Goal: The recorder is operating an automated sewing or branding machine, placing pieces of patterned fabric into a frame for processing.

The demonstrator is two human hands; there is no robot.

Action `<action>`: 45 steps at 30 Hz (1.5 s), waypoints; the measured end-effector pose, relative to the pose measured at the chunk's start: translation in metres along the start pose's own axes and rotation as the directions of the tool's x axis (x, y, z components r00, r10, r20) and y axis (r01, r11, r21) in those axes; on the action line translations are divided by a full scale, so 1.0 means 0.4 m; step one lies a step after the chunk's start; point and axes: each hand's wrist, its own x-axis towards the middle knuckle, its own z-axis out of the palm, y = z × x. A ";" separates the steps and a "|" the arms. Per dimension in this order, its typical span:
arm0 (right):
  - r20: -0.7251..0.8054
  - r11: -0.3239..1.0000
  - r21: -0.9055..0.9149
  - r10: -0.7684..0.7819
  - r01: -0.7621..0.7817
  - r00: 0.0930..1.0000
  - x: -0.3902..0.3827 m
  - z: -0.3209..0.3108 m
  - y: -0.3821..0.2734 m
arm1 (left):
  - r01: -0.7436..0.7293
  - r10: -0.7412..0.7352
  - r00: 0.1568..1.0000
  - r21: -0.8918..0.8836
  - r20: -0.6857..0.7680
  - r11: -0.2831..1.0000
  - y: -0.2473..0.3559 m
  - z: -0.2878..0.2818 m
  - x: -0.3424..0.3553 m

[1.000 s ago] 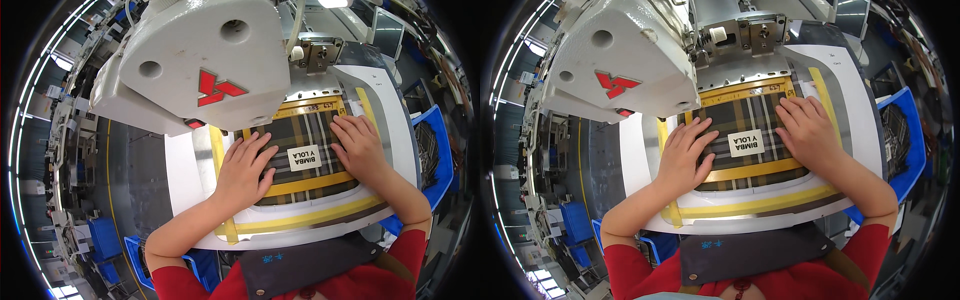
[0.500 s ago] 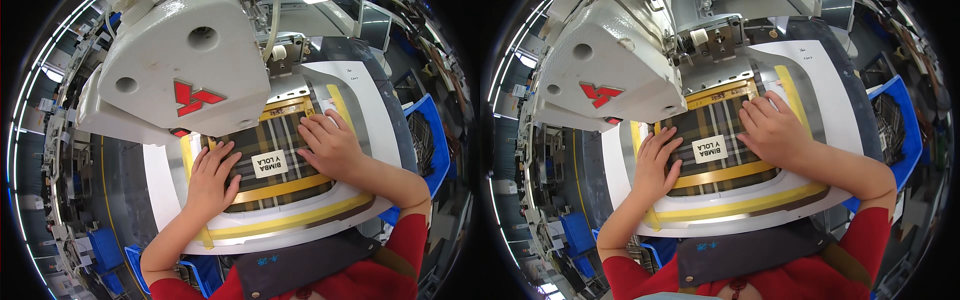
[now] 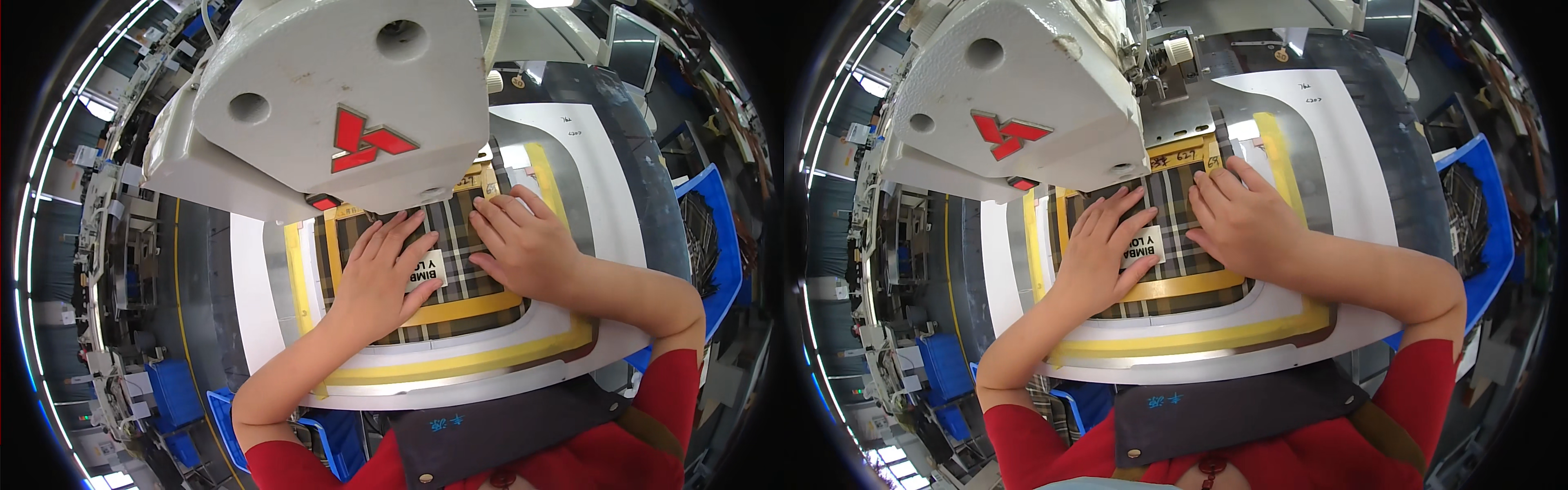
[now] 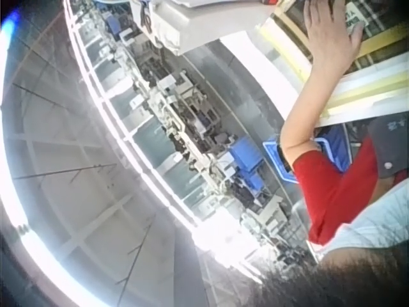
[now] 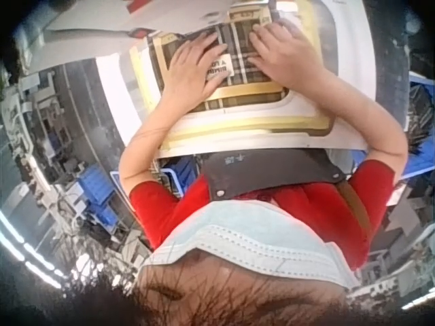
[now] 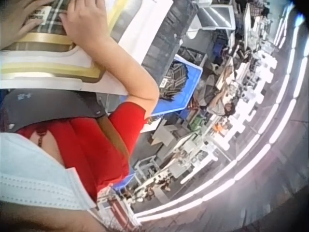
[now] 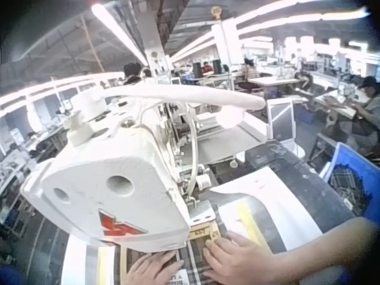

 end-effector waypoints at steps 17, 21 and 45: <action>0.066 0.994 0.063 -0.097 0.093 0.993 0.021 0.047 0.027 | 0.025 -0.026 1.000 -0.053 -0.015 0.998 -0.022 0.047 0.057; 0.075 0.990 0.103 -0.100 0.092 0.992 0.029 0.053 0.031 | 0.035 -0.035 0.999 -0.072 -0.008 0.997 -0.032 0.048 0.055; -0.015 0.958 0.224 -0.182 0.181 0.983 -0.038 0.025 -0.081 | -0.070 0.072 0.997 -0.114 0.014 0.991 -0.040 0.018 0.033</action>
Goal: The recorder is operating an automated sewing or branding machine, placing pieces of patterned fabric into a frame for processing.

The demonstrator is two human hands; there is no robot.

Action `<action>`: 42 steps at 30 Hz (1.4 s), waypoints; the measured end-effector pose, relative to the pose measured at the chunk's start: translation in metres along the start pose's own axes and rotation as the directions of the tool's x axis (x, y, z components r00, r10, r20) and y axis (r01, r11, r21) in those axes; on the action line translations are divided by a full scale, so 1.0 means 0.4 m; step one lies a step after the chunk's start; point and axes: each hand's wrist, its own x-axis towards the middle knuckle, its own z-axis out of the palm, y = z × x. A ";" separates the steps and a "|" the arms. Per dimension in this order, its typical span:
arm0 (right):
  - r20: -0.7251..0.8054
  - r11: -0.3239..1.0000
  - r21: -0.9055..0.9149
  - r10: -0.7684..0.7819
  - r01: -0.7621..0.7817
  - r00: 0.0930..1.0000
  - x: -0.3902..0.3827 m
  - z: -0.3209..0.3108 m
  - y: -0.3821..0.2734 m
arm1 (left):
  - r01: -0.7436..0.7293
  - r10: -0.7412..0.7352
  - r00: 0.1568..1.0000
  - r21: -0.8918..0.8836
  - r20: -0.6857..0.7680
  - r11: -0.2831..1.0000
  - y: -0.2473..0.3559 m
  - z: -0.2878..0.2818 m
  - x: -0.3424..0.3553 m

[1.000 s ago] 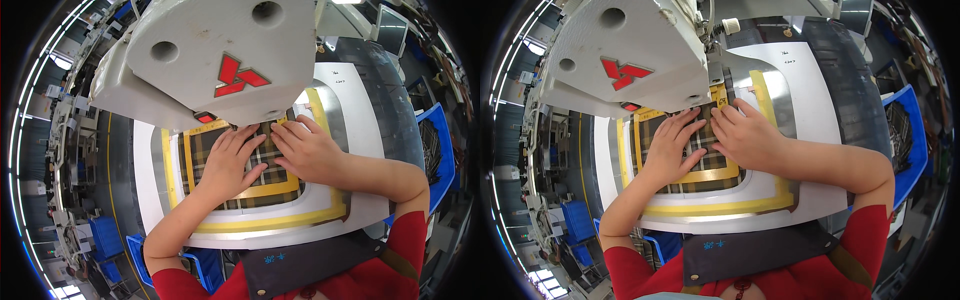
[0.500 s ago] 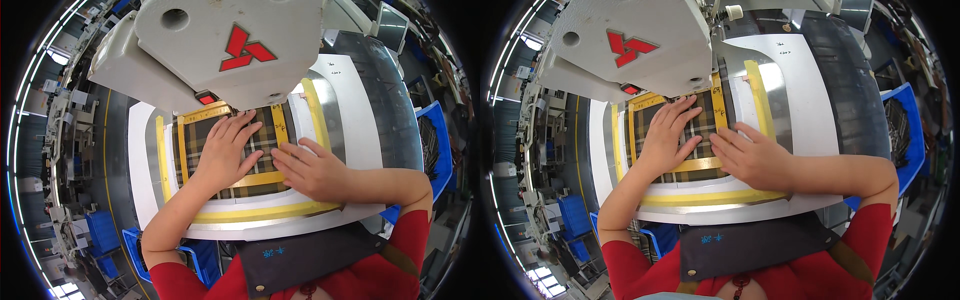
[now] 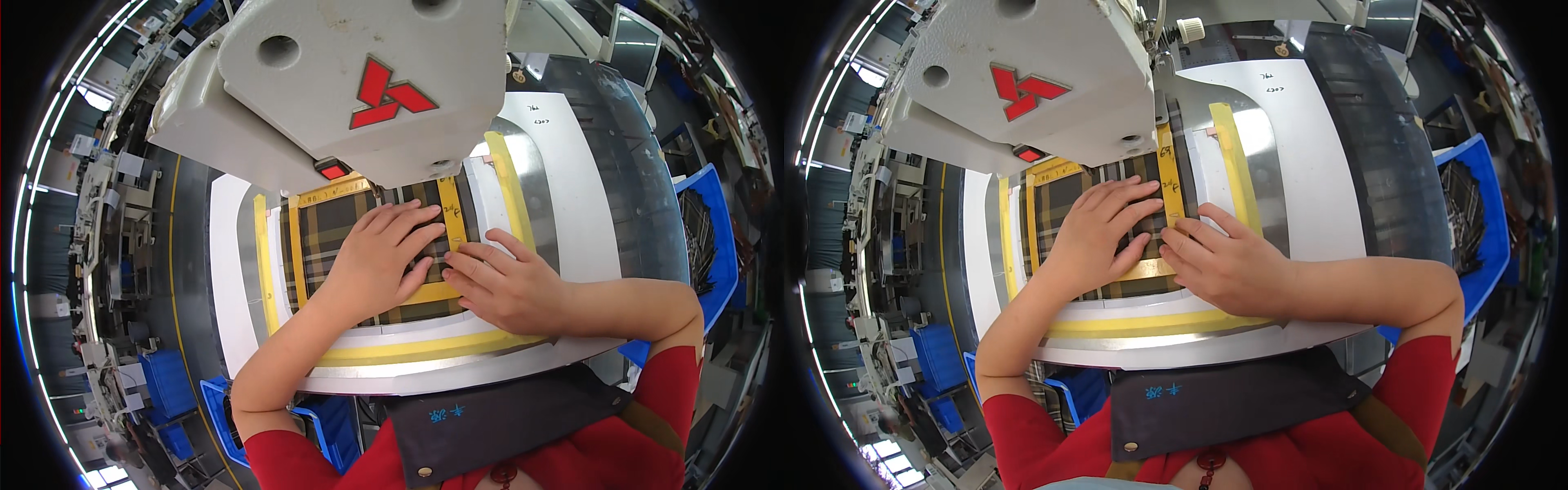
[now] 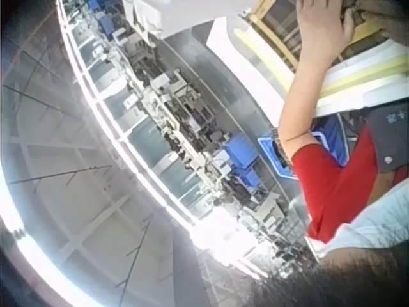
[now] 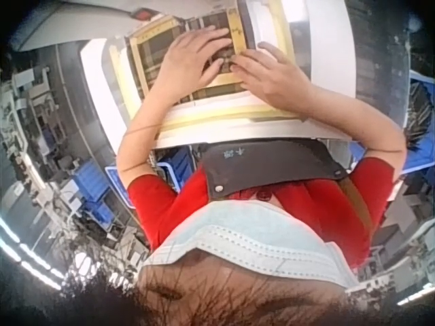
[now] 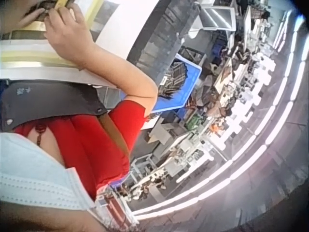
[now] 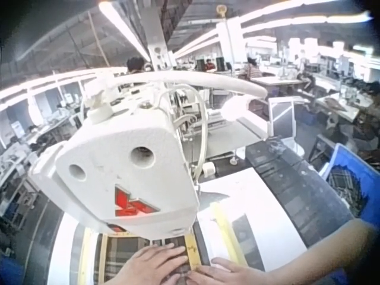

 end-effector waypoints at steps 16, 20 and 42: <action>0.049 0.993 -0.110 -0.032 0.037 0.998 0.034 0.008 -0.026 | -0.084 0.082 0.996 0.036 0.046 0.996 0.014 -0.039 -0.092; 0.026 0.996 -0.089 -0.026 0.028 0.999 0.043 0.017 -0.026 | -0.087 0.086 0.995 0.025 0.043 0.996 0.012 -0.044 -0.101; -0.070 0.994 0.110 0.037 -0.030 0.997 0.178 0.039 0.019 | -0.012 0.013 1.000 0.008 -0.023 1.000 -0.096 -0.092 -0.123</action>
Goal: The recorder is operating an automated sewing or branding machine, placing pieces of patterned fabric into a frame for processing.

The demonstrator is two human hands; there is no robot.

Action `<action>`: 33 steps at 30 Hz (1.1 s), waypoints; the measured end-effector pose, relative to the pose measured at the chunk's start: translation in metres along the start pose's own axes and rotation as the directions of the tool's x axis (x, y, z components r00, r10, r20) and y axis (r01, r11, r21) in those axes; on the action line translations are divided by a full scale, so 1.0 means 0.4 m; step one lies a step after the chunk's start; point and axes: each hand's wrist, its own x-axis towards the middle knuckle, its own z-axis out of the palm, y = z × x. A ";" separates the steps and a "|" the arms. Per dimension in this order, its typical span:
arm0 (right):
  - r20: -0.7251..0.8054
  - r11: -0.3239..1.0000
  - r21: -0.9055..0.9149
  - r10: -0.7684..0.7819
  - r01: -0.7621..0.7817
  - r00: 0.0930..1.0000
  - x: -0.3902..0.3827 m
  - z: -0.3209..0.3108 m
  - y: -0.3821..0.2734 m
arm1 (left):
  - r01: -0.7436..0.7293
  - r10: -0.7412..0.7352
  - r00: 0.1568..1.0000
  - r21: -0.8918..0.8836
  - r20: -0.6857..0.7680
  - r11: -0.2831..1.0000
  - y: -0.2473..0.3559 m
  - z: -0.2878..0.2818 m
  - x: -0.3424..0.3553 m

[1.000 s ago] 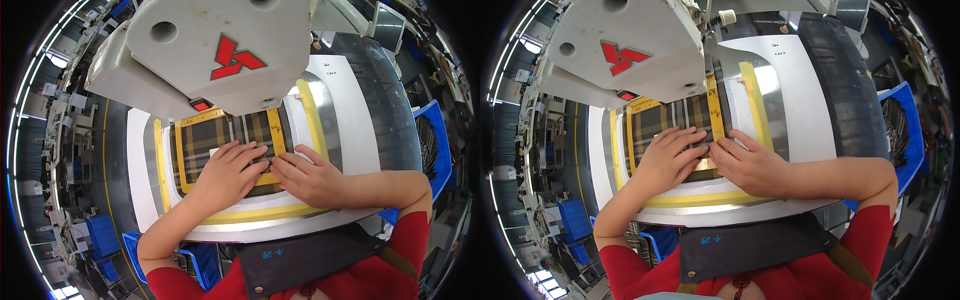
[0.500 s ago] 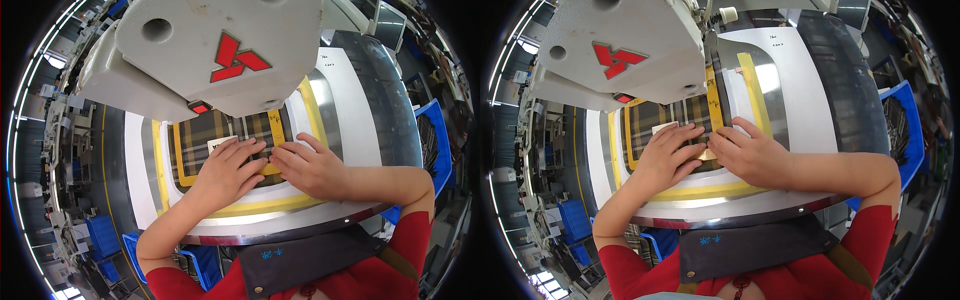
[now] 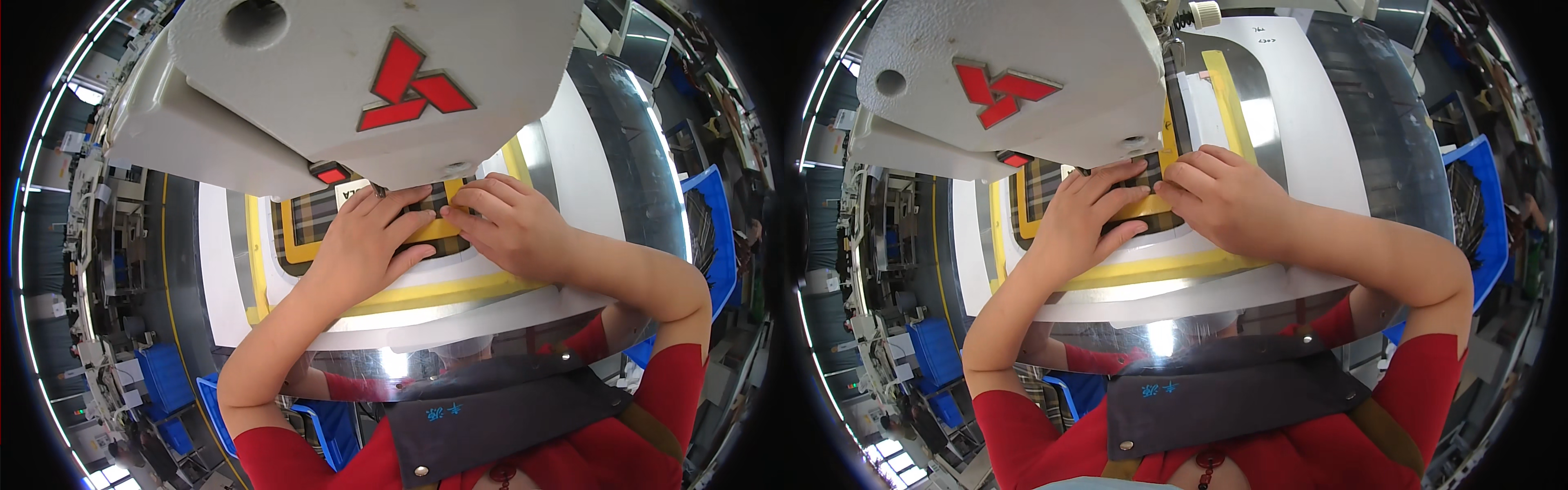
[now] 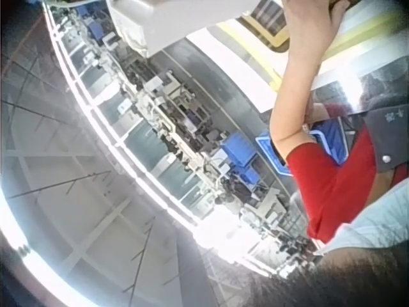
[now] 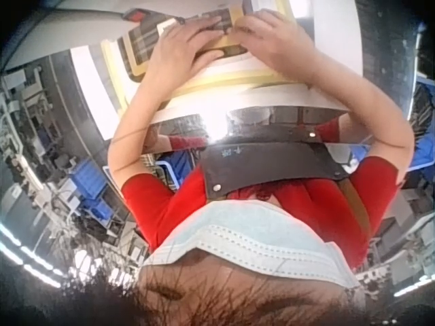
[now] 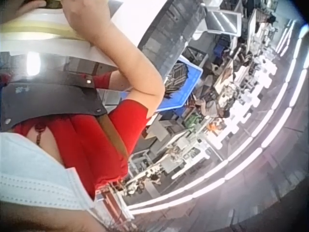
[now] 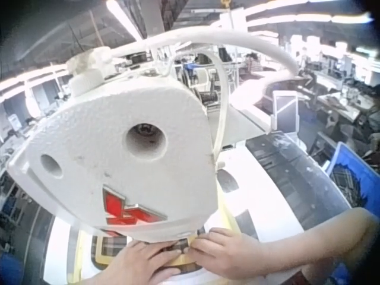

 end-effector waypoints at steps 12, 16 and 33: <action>-0.073 0.998 -0.053 0.026 -0.030 0.997 0.071 -0.003 0.046 | 0.109 -0.106 0.994 0.098 -0.035 0.989 -0.065 -0.019 -0.003; -0.094 0.997 -0.070 0.030 -0.037 0.995 0.066 -0.003 0.049 | 0.119 -0.114 0.992 0.089 -0.062 0.989 -0.053 -0.024 -0.007; -0.034 0.931 0.300 0.229 -0.208 0.973 0.057 -0.015 0.073 | -0.141 0.138 0.990 -0.094 -0.028 0.986 0.118 -0.027 -0.074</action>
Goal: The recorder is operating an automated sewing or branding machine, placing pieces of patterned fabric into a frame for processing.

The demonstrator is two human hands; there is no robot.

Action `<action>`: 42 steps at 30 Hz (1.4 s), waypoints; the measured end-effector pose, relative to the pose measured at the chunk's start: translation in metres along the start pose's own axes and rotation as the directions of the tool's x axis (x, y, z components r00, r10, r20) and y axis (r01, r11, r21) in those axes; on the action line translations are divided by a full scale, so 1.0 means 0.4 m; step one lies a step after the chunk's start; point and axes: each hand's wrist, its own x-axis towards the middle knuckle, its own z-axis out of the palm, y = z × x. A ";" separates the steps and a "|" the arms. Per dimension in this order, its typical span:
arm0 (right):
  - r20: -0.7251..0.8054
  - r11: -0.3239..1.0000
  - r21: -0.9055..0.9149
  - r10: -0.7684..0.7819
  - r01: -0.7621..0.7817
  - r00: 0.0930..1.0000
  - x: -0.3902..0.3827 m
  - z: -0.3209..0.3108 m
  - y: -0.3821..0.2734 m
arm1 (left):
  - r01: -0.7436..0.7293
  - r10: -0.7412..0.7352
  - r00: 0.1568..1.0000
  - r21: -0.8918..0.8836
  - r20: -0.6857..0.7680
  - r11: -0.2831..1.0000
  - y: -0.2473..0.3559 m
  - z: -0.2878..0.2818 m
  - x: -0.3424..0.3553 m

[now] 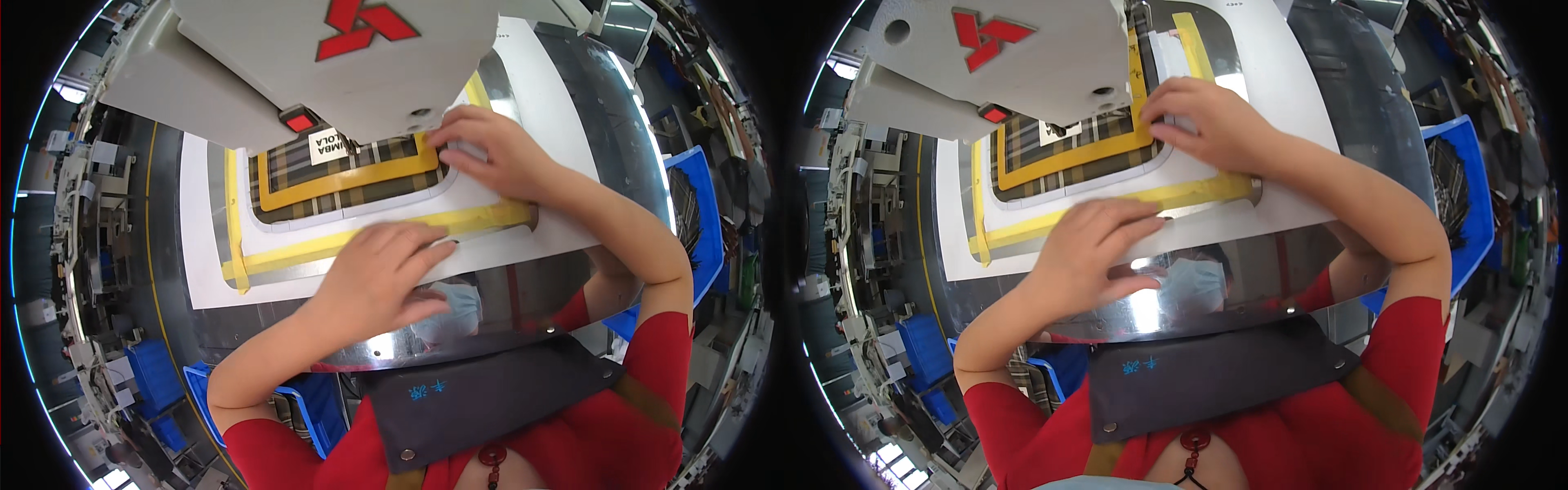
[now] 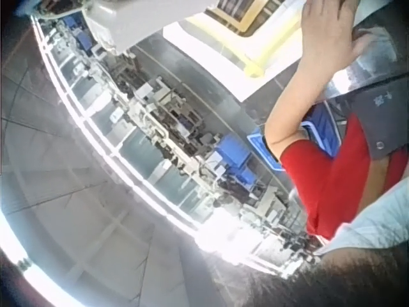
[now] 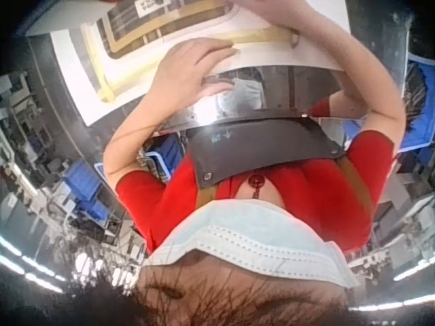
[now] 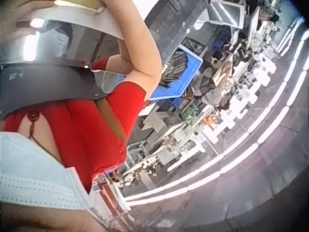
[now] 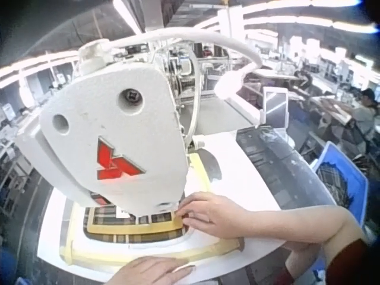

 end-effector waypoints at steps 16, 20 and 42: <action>0.260 0.836 -0.526 0.335 -0.159 0.905 0.061 -0.040 -0.106 | -0.014 0.011 0.998 -0.057 -0.067 0.998 0.049 0.013 -0.046; 0.205 0.822 -0.545 0.321 -0.165 0.925 0.044 -0.067 -0.115 | -0.091 0.087 0.992 0.037 0.087 0.995 0.018 -0.030 -0.100; -0.095 0.816 -0.514 0.251 -0.264 0.963 -0.030 -0.133 -0.121 | -0.117 0.102 0.984 -0.093 -0.146 0.989 -0.070 -0.092 -0.151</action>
